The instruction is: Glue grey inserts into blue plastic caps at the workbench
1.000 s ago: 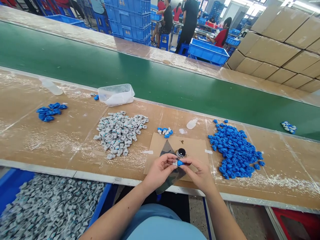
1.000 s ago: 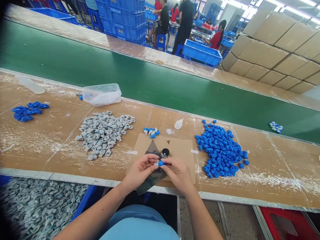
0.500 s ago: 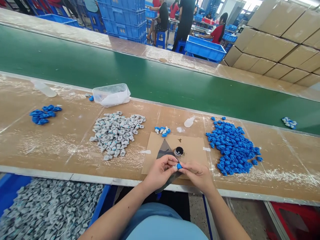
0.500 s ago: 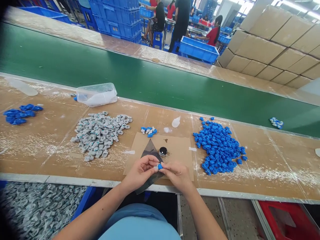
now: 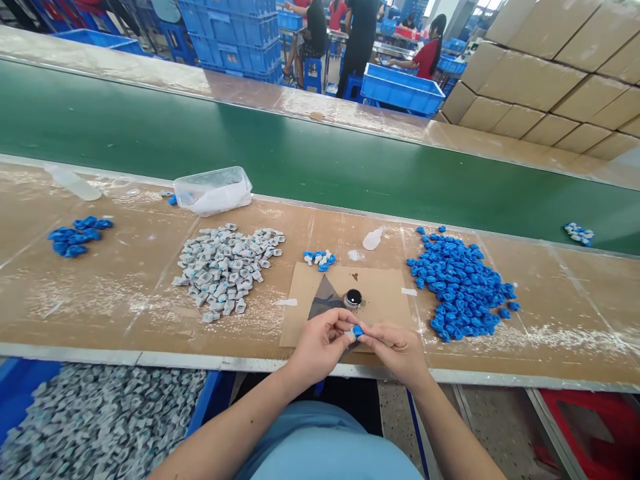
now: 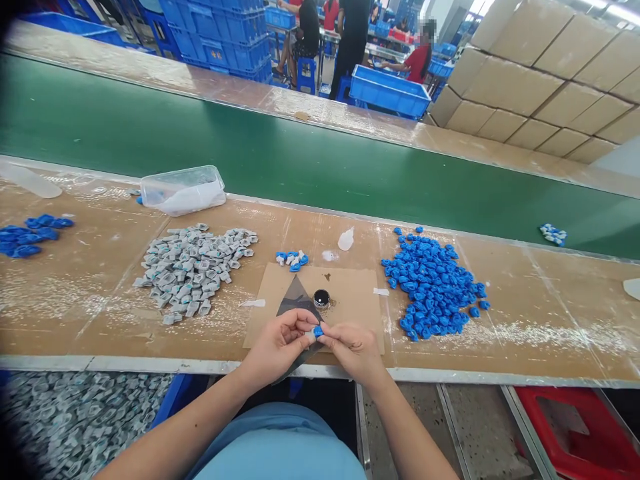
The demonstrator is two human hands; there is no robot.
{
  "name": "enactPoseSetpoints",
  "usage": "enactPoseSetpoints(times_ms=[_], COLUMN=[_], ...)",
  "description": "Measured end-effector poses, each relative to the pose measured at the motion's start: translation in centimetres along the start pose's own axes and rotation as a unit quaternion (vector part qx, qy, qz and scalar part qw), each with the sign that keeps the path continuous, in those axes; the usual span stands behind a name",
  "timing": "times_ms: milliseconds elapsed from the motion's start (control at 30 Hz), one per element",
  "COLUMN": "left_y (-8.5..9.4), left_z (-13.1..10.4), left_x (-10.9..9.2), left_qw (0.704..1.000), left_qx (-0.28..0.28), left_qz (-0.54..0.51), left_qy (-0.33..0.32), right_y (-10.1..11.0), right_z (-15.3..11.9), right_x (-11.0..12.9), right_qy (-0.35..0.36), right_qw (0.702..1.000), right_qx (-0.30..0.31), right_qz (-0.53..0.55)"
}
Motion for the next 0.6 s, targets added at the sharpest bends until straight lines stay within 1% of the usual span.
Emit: enactPoseSetpoints(times_ms=[133, 267, 333, 400, 433, 467, 533, 600], left_y=[-0.2, -0.2, 0.1, 0.8, 1.5, 2.5, 4.8, 7.4], left_z=[0.0, 0.2, 0.3, 0.5, 0.6, 0.7, 1.1, 1.5], left_x=[0.6, 0.9, 0.8, 0.4, 0.1, -0.4, -1.6, -3.3], left_qw=[0.999, 0.998, 0.999, 1.000, 1.000, 0.999, 0.995, 0.986], left_qx=[-0.003, -0.005, -0.005, -0.014, -0.024, -0.040, -0.083, -0.136], left_qz=[-0.042, -0.051, -0.031, -0.001, 0.015, 0.030, 0.061, 0.092], left_qy=[0.021, 0.025, 0.020, 0.014, 0.011, 0.006, -0.010, -0.038], right_y=[0.1, -0.3, -0.5, -0.5, -0.1, 0.8, 4.0, 7.7], right_z=[-0.8, -1.3, -1.4, -1.4, -1.4, -1.6, -2.3, -3.6], right_x=[-0.7, -1.0, -0.8, -0.6, -0.8, -1.3, -3.3, -5.7], right_qy=[-0.018, -0.036, -0.024, 0.007, 0.017, 0.019, -0.013, -0.070], right_qw=[0.999, 0.998, 0.998, 0.999, 0.997, 0.994, 0.978, 0.944], right_qx=[-0.034, -0.054, -0.054, -0.036, -0.031, -0.037, -0.086, -0.144], right_qz=[0.029, 0.014, -0.003, -0.034, -0.062, -0.098, -0.191, -0.289])
Point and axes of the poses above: each hand's wrist, its own z-axis towards the middle knuckle, its own y-axis out of the back of the hand, x = y × z, the point moved 9 cm from there along z, towards the middle knuckle, and after that the axes turned 14 degrees about -z, right-handed, at the moved point
